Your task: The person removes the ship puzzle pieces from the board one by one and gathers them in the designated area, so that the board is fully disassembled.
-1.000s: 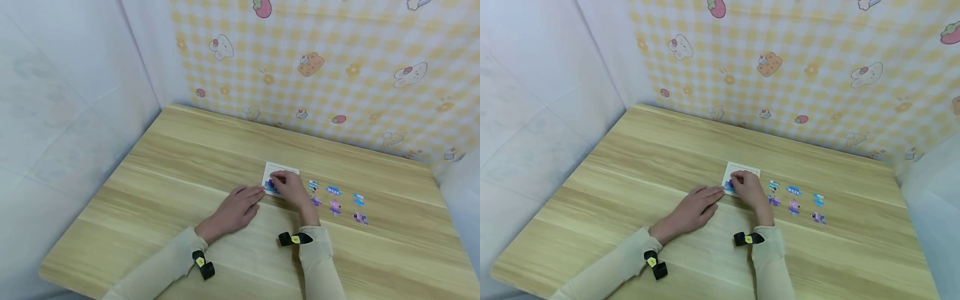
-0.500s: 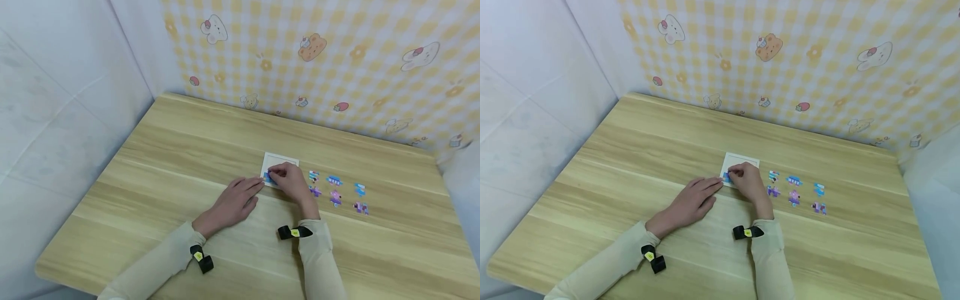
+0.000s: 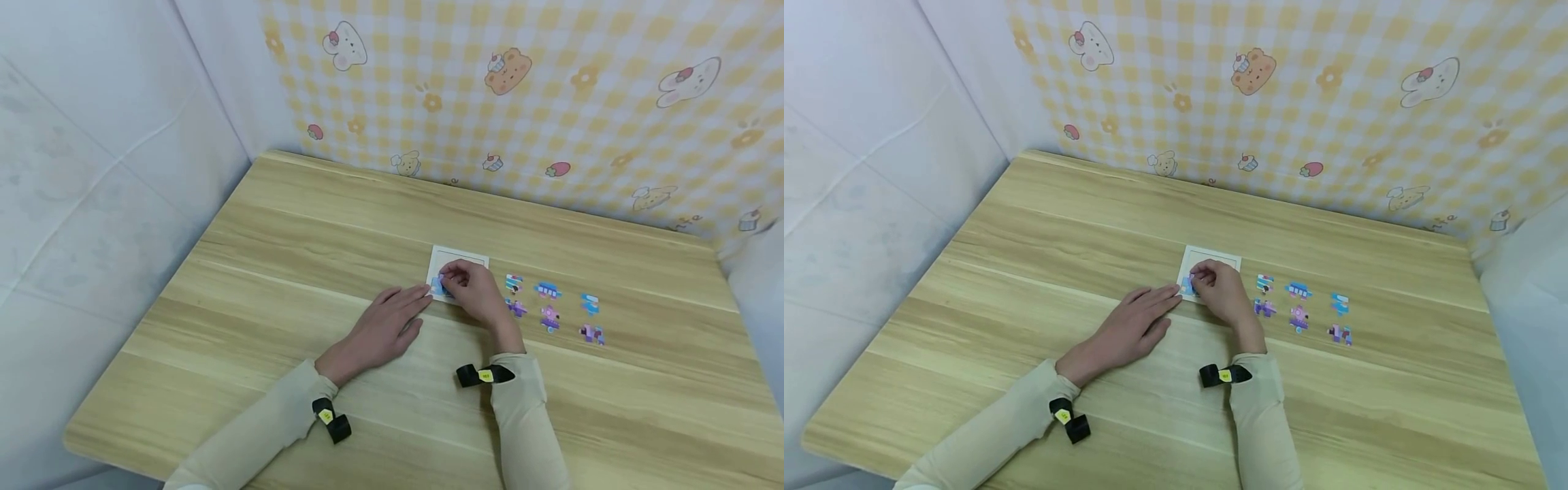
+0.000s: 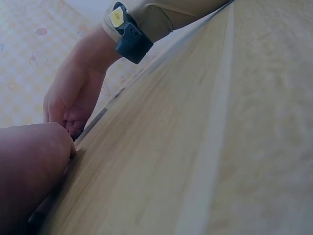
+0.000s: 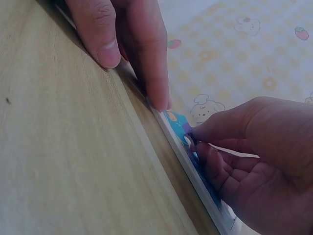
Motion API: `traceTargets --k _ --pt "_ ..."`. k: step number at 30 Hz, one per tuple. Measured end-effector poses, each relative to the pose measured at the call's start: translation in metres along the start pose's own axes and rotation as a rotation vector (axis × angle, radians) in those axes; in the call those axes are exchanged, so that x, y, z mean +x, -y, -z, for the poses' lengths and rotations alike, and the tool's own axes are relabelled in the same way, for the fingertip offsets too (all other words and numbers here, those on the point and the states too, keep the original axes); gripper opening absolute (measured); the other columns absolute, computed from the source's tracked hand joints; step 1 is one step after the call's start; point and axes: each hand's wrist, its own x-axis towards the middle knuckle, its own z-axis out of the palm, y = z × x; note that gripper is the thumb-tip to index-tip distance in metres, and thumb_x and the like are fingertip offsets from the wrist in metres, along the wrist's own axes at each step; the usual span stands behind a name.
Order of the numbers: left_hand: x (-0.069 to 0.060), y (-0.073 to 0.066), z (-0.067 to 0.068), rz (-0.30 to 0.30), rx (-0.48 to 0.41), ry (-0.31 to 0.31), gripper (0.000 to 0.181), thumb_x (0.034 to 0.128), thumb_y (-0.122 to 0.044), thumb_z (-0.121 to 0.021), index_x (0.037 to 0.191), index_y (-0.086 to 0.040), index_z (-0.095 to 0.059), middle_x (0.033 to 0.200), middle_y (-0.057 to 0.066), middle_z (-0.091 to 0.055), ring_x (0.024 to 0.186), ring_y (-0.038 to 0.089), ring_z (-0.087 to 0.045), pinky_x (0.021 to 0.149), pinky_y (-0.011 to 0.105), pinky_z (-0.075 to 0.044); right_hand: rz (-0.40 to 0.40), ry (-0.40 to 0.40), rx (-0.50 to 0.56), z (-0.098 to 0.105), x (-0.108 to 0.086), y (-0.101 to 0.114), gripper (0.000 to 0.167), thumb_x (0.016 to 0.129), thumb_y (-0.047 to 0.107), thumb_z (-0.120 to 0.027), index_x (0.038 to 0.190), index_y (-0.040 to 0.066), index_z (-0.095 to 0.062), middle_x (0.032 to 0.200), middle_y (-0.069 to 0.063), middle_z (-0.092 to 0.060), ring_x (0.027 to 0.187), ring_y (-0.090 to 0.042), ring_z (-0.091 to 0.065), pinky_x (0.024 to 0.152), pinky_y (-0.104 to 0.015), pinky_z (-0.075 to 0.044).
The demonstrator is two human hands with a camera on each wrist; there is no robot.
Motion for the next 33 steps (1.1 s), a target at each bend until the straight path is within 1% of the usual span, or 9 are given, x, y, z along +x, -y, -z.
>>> traceTargets --k 9,14,15,16,18,22,23,25,33 --pt "0.000 0.000 -0.001 0.002 -0.016 0.002 0.046 0.1037 -0.025 -0.048 0.147 -0.010 -0.049 0.156 0.003 -0.041 0.145 0.014 -0.033 0.119 0.041 -0.021 0.002 0.021 0.070 0.003 -0.002 -0.002 0.014 0.096 0.007 -0.064 0.107 0.001 -0.069 0.096 -0.012 -0.067 0.083 -0.020 -0.062 0.074 -0.026 -0.052" --pt "0.000 0.000 0.000 -0.004 -0.019 -0.006 0.046 0.1033 -0.025 -0.049 0.147 -0.010 -0.049 0.155 0.003 -0.043 0.144 0.015 -0.035 0.118 0.042 -0.024 -0.019 0.028 0.114 0.005 -0.002 -0.004 0.015 0.096 0.011 -0.066 0.107 0.002 -0.070 0.096 -0.011 -0.068 0.082 -0.020 -0.062 0.072 -0.023 -0.051" --pt "0.000 0.000 0.000 -0.003 -0.020 -0.005 0.046 0.1033 -0.025 -0.049 0.147 -0.010 -0.049 0.154 0.003 -0.043 0.144 0.015 -0.035 0.118 0.042 -0.024 -0.021 0.029 0.123 0.005 -0.002 -0.005 0.015 0.096 0.011 -0.066 0.107 0.002 -0.070 0.096 -0.011 -0.068 0.082 -0.019 -0.061 0.071 -0.022 -0.051" --pt "0.000 0.000 0.000 -0.003 -0.023 -0.004 0.046 0.1032 -0.025 -0.049 0.147 -0.010 -0.049 0.154 0.003 -0.043 0.144 0.015 -0.035 0.118 0.042 -0.024 -0.022 0.034 0.131 0.007 -0.004 0.000 0.015 0.096 0.010 -0.065 0.107 0.000 -0.069 0.097 -0.013 -0.068 0.082 -0.020 -0.061 0.070 -0.021 -0.050" --pt "0.000 0.000 0.000 0.000 -0.025 0.000 0.046 0.1033 -0.025 -0.050 0.147 -0.010 -0.049 0.155 0.003 -0.042 0.144 0.015 -0.035 0.118 0.043 -0.024 -0.018 0.038 0.148 0.007 -0.004 -0.001 0.015 0.096 0.010 -0.066 0.107 0.000 -0.069 0.096 -0.013 -0.068 0.081 -0.021 -0.061 0.069 -0.021 -0.050" --pt "0.000 -0.001 -0.001 0.010 -0.027 0.008 0.047 0.1035 -0.026 -0.049 0.148 -0.011 -0.048 0.155 0.002 -0.041 0.145 0.014 -0.033 0.118 0.042 -0.022 -0.013 0.047 0.140 0.010 -0.005 -0.003 0.016 0.096 0.013 -0.067 0.108 0.003 -0.069 0.096 -0.011 -0.069 0.082 -0.021 -0.062 0.070 -0.022 -0.050" --pt "0.000 -0.001 -0.001 0.012 -0.027 0.008 0.047 0.1035 -0.026 -0.049 0.148 -0.011 -0.048 0.155 0.002 -0.041 0.145 0.014 -0.033 0.119 0.041 -0.022 -0.011 0.045 0.137 0.009 -0.003 -0.009 0.015 0.096 0.015 -0.068 0.107 0.006 -0.070 0.096 -0.009 -0.069 0.081 -0.020 -0.063 0.070 -0.023 -0.051" --pt "0.000 -0.002 -0.002 0.016 -0.028 0.007 0.047 0.1035 -0.026 -0.049 0.148 -0.011 -0.048 0.155 0.002 -0.041 0.145 0.014 -0.033 0.119 0.041 -0.021 -0.010 0.045 0.130 0.010 -0.004 -0.010 0.015 0.095 0.017 -0.069 0.106 0.007 -0.071 0.095 -0.007 -0.071 0.081 -0.019 -0.063 0.070 -0.024 -0.052" --pt "-0.002 -0.006 -0.002 0.024 -0.021 0.015 0.047 0.1038 -0.027 -0.048 0.148 -0.011 -0.048 0.156 0.002 -0.041 0.145 0.013 -0.033 0.119 0.041 -0.021 -0.001 0.049 0.155 0.010 -0.007 -0.011 0.015 0.095 0.016 -0.070 0.106 0.008 -0.073 0.095 -0.006 -0.072 0.081 -0.017 -0.066 0.071 -0.023 -0.053"
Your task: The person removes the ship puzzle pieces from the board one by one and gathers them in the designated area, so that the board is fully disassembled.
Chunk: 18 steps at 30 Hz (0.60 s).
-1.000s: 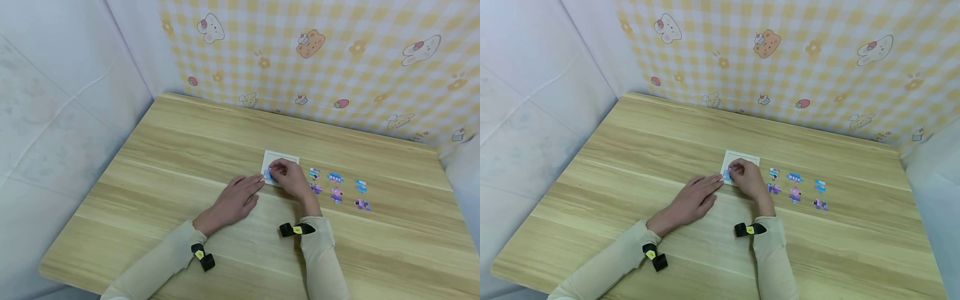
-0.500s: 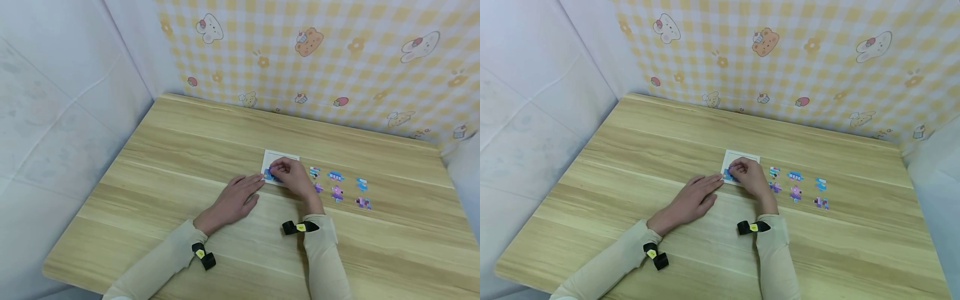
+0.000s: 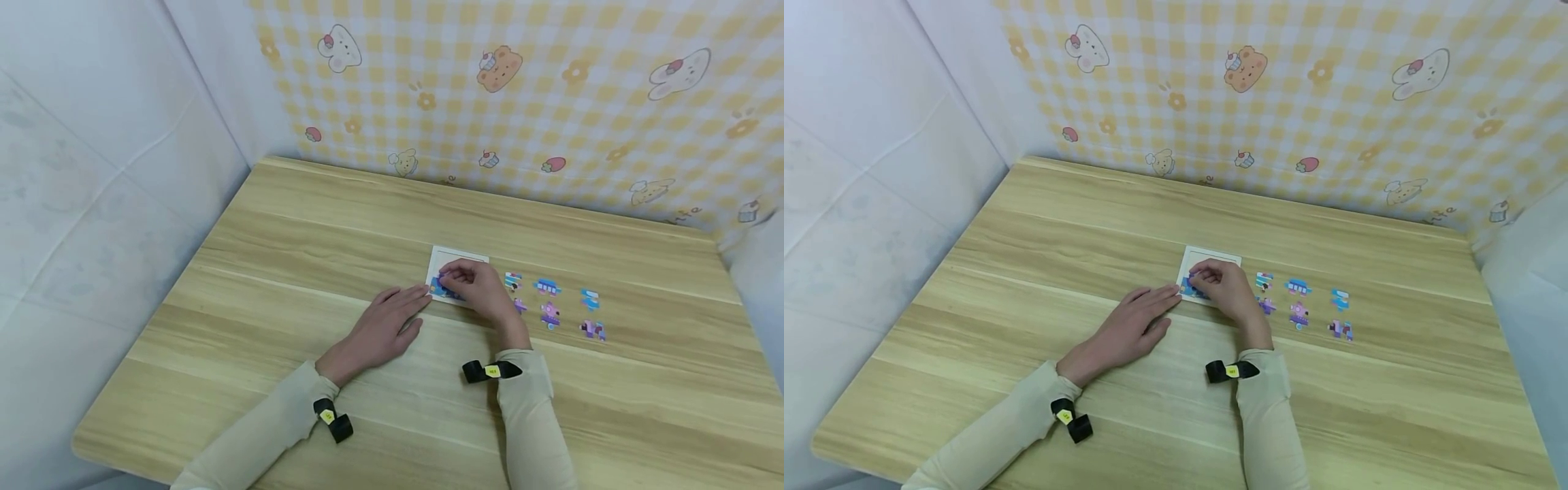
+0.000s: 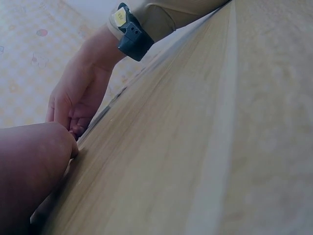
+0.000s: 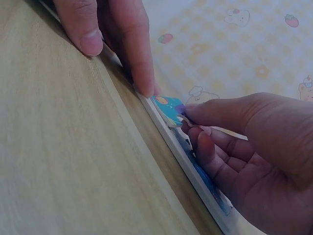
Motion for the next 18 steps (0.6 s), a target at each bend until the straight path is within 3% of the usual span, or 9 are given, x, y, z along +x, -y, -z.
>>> traceTargets --k 18 --pt "-0.0007 -0.0010 -0.0029 0.010 0.016 0.008 0.047 0.1038 -0.028 -0.048 0.148 -0.012 -0.048 0.155 0.000 -0.041 0.145 0.012 -0.032 0.119 0.041 -0.022 0.025 -0.022 0.020 -0.0035 0.0015 -0.0038 0.016 0.096 0.012 -0.067 0.108 0.003 -0.072 0.096 -0.011 -0.071 0.081 -0.018 -0.062 0.071 -0.021 -0.050"
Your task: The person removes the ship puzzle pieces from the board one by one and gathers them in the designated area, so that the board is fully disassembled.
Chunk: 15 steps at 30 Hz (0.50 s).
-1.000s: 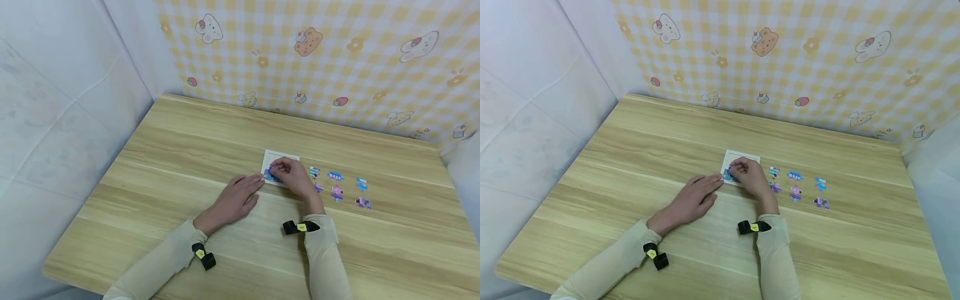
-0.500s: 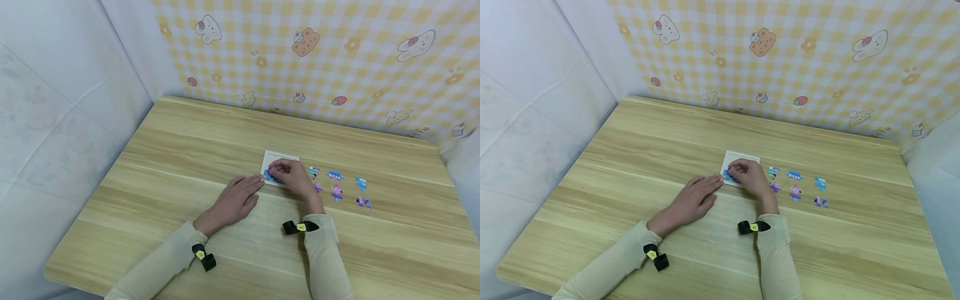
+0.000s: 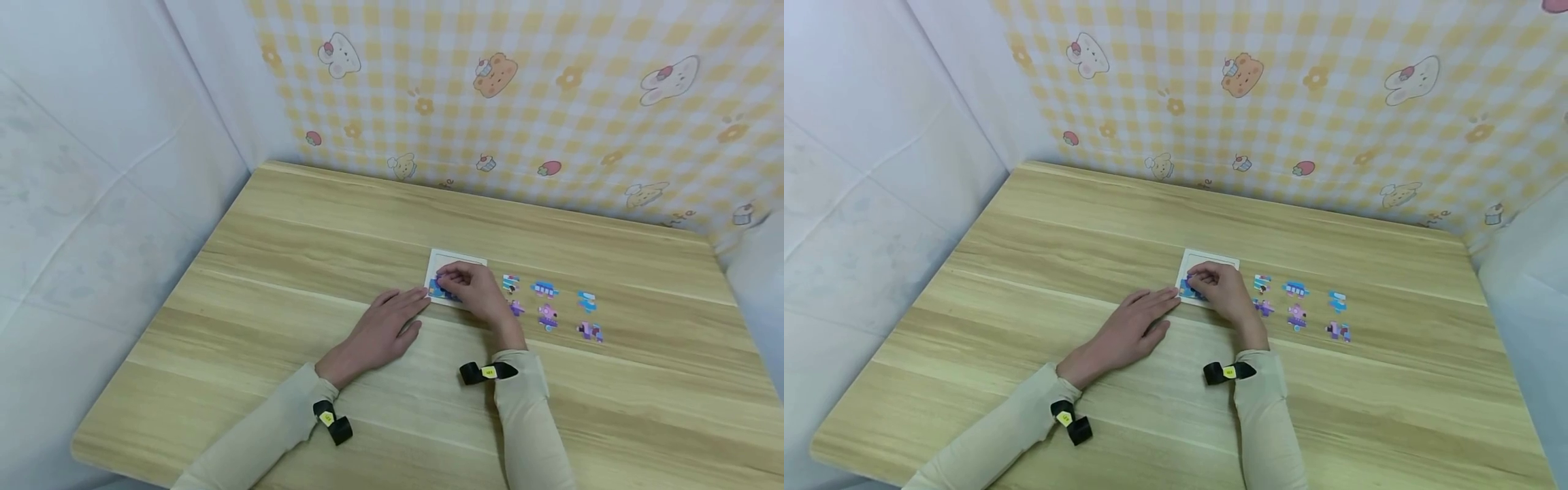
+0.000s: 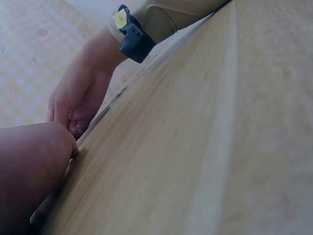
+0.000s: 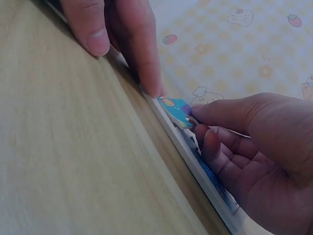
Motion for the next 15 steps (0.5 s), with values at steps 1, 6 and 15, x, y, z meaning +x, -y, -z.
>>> traceTargets --k 1,6,15 --pt "0.000 0.000 0.000 0.001 0.005 0.002 0.047 0.1038 -0.028 -0.047 0.148 -0.012 -0.048 0.155 0.000 -0.041 0.145 0.012 -0.032 0.119 0.041 -0.022 0.001 -0.009 -0.002 0.001 0.000 0.001 0.017 0.096 0.013 -0.067 0.109 0.003 -0.072 0.096 -0.011 -0.071 0.081 -0.018 -0.062 0.071 -0.020 -0.050" --pt "0.001 0.000 -0.001 0.000 0.013 0.008 0.047 0.1037 -0.028 -0.047 0.148 -0.013 -0.048 0.155 0.000 -0.041 0.145 0.011 -0.032 0.119 0.039 -0.021 0.009 -0.066 0.025 0.012 -0.010 0.012 0.025 0.097 0.017 -0.066 0.116 0.002 -0.070 0.103 -0.015 -0.069 0.087 -0.022 -0.063 0.073 -0.020 -0.052" --pt "0.001 0.002 0.001 -0.018 0.020 -0.041 0.045 0.1022 -0.026 -0.050 0.145 -0.011 -0.052 0.153 0.002 -0.046 0.142 0.013 -0.038 0.117 0.040 -0.026 0.025 -0.127 -0.044 0.056 -0.064 0.021 0.026 0.097 0.022 -0.067 0.116 0.004 -0.070 0.097 -0.013 -0.071 0.079 -0.030 -0.066 0.061 -0.031 -0.055"
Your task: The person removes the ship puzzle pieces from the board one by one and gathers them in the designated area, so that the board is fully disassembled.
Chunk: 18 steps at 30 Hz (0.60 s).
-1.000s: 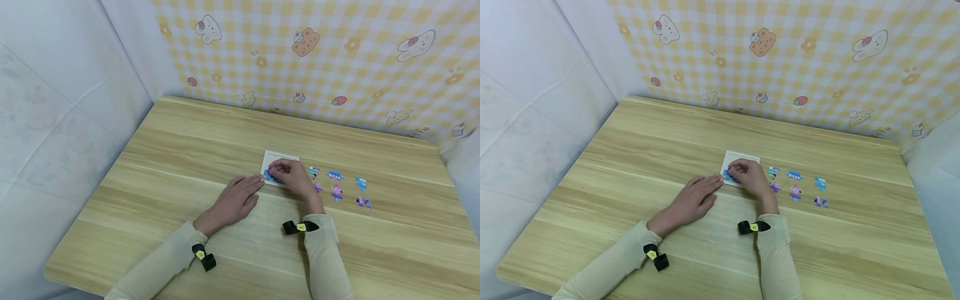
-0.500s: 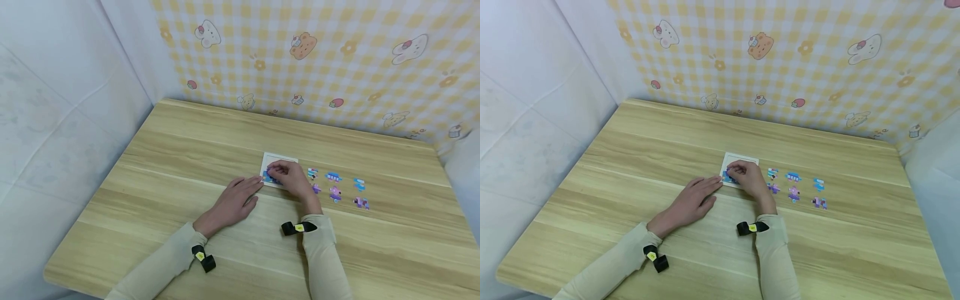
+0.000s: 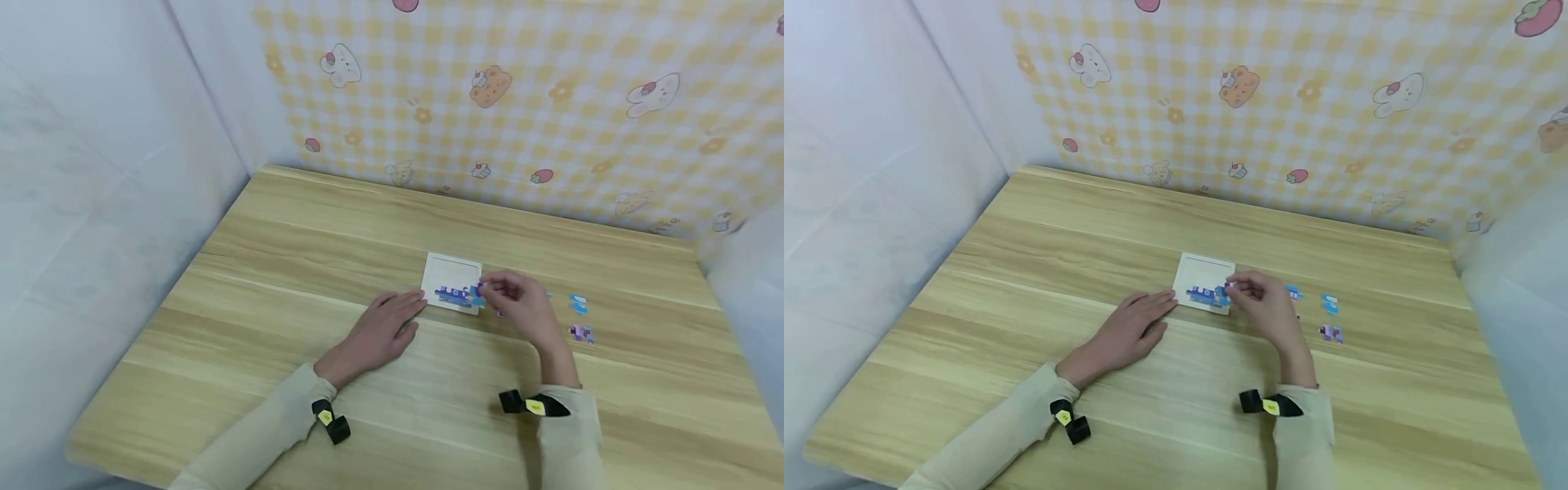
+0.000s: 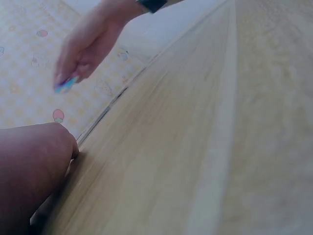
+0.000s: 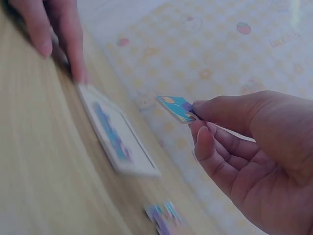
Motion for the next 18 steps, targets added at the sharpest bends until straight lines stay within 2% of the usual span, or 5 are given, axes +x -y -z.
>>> traceTargets --k 4,8,15,18 --pt "0.000 0.002 0.001 0.002 -0.018 -0.019 0.045 0.1016 -0.024 -0.052 0.144 -0.010 -0.053 0.151 0.003 -0.047 0.141 0.014 -0.040 0.116 0.041 -0.028 -0.031 -0.009 -0.031 0.022 -0.027 -0.013 0.023 0.096 0.019 -0.068 0.112 0.002 -0.070 0.095 -0.012 -0.072 0.078 -0.021 -0.067 0.066 -0.031 -0.057" --pt "-0.001 0.007 0.003 0.006 -0.013 -0.017 0.045 0.1017 -0.026 -0.052 0.144 -0.010 -0.053 0.151 0.003 -0.047 0.141 0.014 -0.040 0.116 0.041 -0.028 -0.046 0.015 -0.028 0.032 -0.045 -0.026 0.018 0.095 0.014 -0.069 0.106 0.000 -0.071 0.090 -0.013 -0.072 0.072 -0.020 -0.067 0.063 -0.029 -0.057" --pt "0.000 0.011 0.003 0.007 -0.018 -0.003 0.046 0.1022 -0.027 -0.050 0.145 -0.010 -0.052 0.152 0.002 -0.045 0.142 0.015 -0.038 0.117 0.041 -0.026 -0.101 0.059 0.016 0.021 -0.054 -0.045 0.017 0.093 0.011 -0.070 0.104 -0.003 -0.072 0.090 -0.016 -0.073 0.071 -0.018 -0.069 0.065 -0.029 -0.059" --pt "0.002 0.011 0.000 0.000 -0.024 0.011 0.046 0.1022 -0.027 -0.050 0.146 -0.011 -0.051 0.153 0.002 -0.045 0.143 0.014 -0.037 0.117 0.041 -0.025 -0.148 0.040 -0.029 0.014 -0.056 -0.048 0.018 0.093 0.012 -0.071 0.103 -0.002 -0.072 0.091 -0.014 -0.073 0.073 -0.017 -0.069 0.065 -0.028 -0.058"
